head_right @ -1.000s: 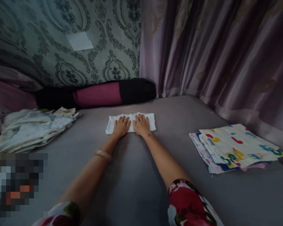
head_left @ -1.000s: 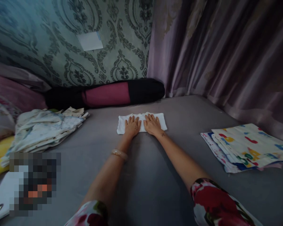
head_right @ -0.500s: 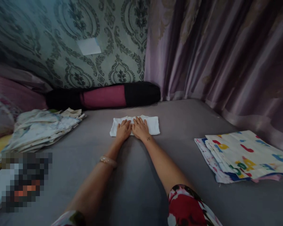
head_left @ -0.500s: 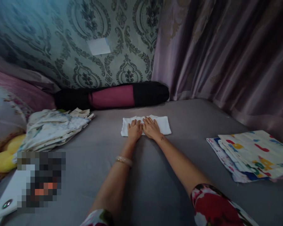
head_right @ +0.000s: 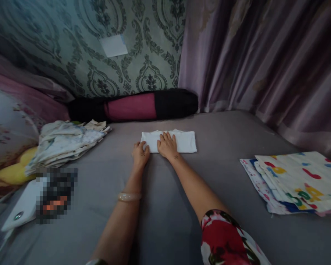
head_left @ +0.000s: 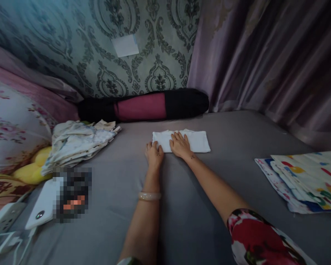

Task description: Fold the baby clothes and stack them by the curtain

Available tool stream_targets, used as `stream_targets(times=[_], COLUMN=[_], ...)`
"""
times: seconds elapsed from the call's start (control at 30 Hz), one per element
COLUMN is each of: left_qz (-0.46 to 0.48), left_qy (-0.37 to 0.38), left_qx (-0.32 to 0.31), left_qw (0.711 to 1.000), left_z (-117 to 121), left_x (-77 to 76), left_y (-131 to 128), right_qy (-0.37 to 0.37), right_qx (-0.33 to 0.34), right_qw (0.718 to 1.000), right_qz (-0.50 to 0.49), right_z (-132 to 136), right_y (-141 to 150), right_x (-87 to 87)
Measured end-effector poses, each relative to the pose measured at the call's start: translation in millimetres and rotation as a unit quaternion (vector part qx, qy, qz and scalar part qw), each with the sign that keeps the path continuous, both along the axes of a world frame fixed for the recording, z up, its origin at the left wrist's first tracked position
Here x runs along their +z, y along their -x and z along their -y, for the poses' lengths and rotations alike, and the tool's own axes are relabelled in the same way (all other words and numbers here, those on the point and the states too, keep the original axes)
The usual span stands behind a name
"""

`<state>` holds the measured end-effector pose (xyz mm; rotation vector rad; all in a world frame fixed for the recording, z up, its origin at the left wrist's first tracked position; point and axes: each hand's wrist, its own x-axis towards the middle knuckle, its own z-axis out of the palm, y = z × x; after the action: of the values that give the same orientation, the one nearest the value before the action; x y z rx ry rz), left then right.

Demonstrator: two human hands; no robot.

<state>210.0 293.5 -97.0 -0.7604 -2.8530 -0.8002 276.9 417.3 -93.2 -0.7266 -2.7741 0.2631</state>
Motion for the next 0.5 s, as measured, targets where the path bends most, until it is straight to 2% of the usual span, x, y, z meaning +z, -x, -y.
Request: stream_targets(times=[0.2, 0.4, 0.5], left_qz=[0.033, 0.061, 0.079], left_qy=[-0.03, -0.03, -0.036], left_qx=[0.027, 0.093, 0.104], left_qw=[0.999, 0.993, 0.991], left_z=[-0.2, 6.6, 9.2], left_x=[7.4, 17.8, 20.1], left_y=[7.7, 8.2, 10.4], right_qy=[-0.005, 0.011, -0.001], right_qx=[-0.001, 0.003, 0.014], right_qw=[1.0, 0.999, 0.999], right_qz=[0.018, 0.051, 0.038], right_z=[-2.7, -2.6, 3.3], right_y=[-0.4, 7.7, 16.2], right_x=[-1.1, 8.3, 11.4])
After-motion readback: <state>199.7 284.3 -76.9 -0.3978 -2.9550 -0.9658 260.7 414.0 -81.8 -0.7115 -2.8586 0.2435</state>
